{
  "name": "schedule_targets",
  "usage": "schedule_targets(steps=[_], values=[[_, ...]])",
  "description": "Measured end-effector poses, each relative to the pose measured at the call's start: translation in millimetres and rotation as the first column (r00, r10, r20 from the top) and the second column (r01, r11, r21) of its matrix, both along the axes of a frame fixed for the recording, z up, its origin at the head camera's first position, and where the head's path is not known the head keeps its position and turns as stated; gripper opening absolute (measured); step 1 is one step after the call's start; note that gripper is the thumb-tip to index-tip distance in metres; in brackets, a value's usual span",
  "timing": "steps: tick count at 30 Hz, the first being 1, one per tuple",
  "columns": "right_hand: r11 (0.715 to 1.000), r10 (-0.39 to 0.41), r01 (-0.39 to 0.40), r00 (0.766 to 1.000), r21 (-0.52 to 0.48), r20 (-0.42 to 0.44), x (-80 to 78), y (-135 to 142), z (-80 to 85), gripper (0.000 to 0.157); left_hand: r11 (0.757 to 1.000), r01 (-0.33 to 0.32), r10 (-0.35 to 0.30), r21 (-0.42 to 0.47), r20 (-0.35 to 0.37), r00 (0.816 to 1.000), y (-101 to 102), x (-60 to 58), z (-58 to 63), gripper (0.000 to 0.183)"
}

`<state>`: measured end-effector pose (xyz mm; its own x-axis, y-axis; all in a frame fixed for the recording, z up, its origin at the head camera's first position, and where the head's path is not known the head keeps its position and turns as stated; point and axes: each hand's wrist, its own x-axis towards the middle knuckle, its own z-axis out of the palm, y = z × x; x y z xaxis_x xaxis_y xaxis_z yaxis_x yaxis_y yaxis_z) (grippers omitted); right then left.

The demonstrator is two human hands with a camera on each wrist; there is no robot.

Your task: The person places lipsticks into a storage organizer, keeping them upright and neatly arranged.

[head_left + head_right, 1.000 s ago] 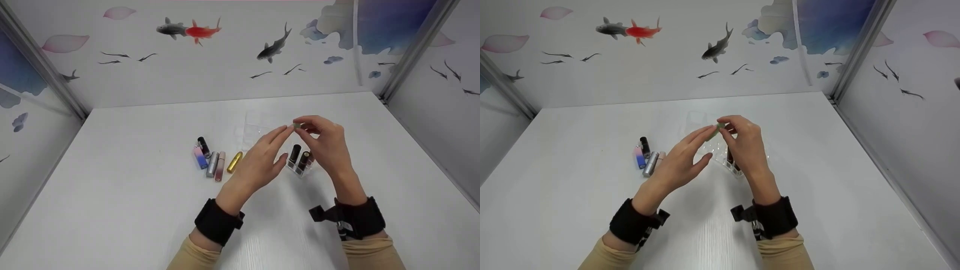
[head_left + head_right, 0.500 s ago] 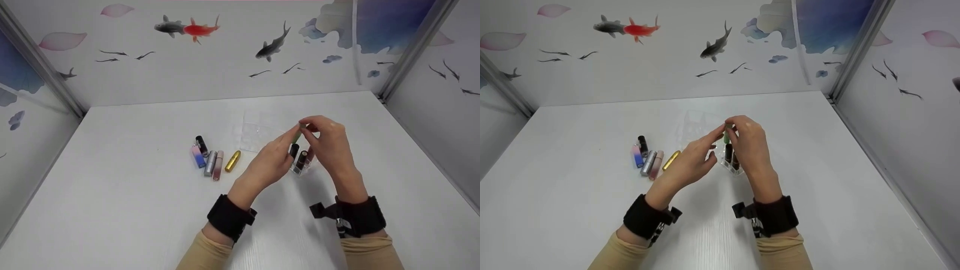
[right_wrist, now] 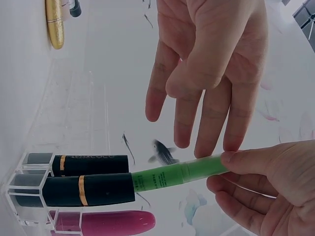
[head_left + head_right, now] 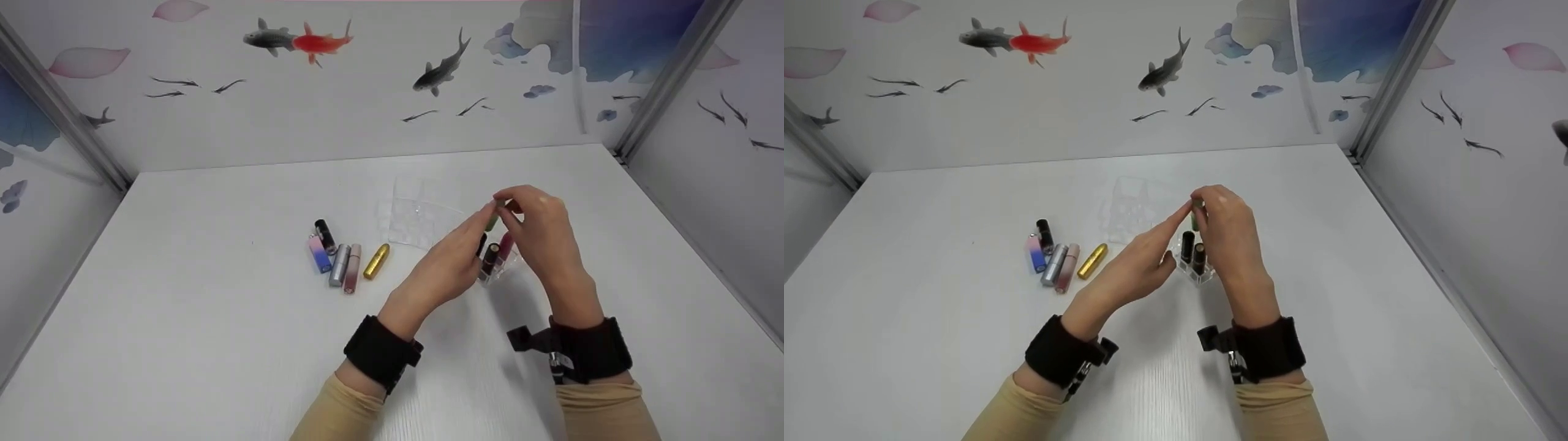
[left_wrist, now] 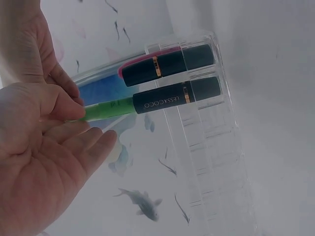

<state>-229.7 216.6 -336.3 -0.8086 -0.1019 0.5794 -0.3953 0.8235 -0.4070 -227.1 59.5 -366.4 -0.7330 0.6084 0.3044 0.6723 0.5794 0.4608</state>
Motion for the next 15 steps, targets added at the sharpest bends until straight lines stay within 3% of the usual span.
schedule_targets(steps=[7,15], values=[[1.000,-0.014,0.014,1.000,0.020,0.005,-1.0,1.0,-1.0,0.017,1.000,-0.010,0.010,-0.007,-0.010,1.000,2.4,-2.0,-5.6,0.071],[0.999,-0.002,-0.001,0.997,0.037,0.071,-3.2,3.3,-5.8,0.015,0.998,-0.033,0.037,-0.061,0.057,0.998,4.2,-3.2,-10.4,0.075]])
